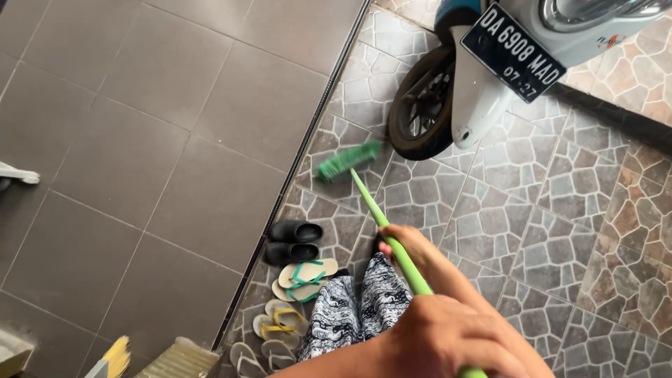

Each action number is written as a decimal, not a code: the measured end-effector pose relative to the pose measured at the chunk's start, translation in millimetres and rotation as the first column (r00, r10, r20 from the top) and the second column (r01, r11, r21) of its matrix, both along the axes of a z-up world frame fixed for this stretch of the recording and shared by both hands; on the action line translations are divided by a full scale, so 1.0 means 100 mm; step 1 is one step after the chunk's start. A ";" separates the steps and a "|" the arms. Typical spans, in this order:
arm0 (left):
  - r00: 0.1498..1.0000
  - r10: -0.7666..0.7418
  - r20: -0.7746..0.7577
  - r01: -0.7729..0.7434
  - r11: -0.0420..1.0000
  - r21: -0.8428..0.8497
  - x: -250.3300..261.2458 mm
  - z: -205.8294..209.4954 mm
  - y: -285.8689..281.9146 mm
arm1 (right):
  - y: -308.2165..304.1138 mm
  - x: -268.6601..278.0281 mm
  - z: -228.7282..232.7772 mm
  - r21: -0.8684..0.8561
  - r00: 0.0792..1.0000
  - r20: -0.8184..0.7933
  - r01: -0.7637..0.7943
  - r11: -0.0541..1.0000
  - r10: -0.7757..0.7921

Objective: Sweeping the tiled floor of a garage or porch area with a broom.

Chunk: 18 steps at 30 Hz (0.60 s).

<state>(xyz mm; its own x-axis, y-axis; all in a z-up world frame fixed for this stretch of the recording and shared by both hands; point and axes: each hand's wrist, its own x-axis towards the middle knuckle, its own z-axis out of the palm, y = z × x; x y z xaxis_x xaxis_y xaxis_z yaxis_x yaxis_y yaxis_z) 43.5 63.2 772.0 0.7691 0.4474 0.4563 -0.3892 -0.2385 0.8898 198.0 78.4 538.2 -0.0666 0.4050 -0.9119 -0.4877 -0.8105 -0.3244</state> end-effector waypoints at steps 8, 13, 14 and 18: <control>0.953 0.278 -0.124 -0.266 0.958 0.104 -0.36 -0.07 -0.03 | 0.19 -0.69 -0.82 0.016 0.977 -0.212 0.030 0.999 -0.026; 0.951 0.299 -0.083 -0.291 0.952 0.093 -0.39 -0.05 -0.15 | -0.36 -0.49 -0.63 0.077 0.914 -0.389 0.151 0.985 -0.110; 0.923 0.377 -0.077 -0.374 0.926 0.055 -0.35 -0.10 -0.16 | -0.44 -0.38 -0.48 -0.024 0.924 -0.334 0.188 0.982 -0.185; 0.794 0.510 -0.330 -0.568 0.817 -0.103 -0.04 -0.48 -0.27 | -1.06 0.26 -1.13 -0.091 0.932 -0.073 0.349 0.933 -0.356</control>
<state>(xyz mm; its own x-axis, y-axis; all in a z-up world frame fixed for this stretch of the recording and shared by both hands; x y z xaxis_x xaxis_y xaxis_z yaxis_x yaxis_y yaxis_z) 39.3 36.2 724.3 0.4556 0.8809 0.1281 0.0191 -0.1536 0.9880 223.5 -27.1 425.5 -0.0120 0.3471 -0.9378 -0.7701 -0.6014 -0.2127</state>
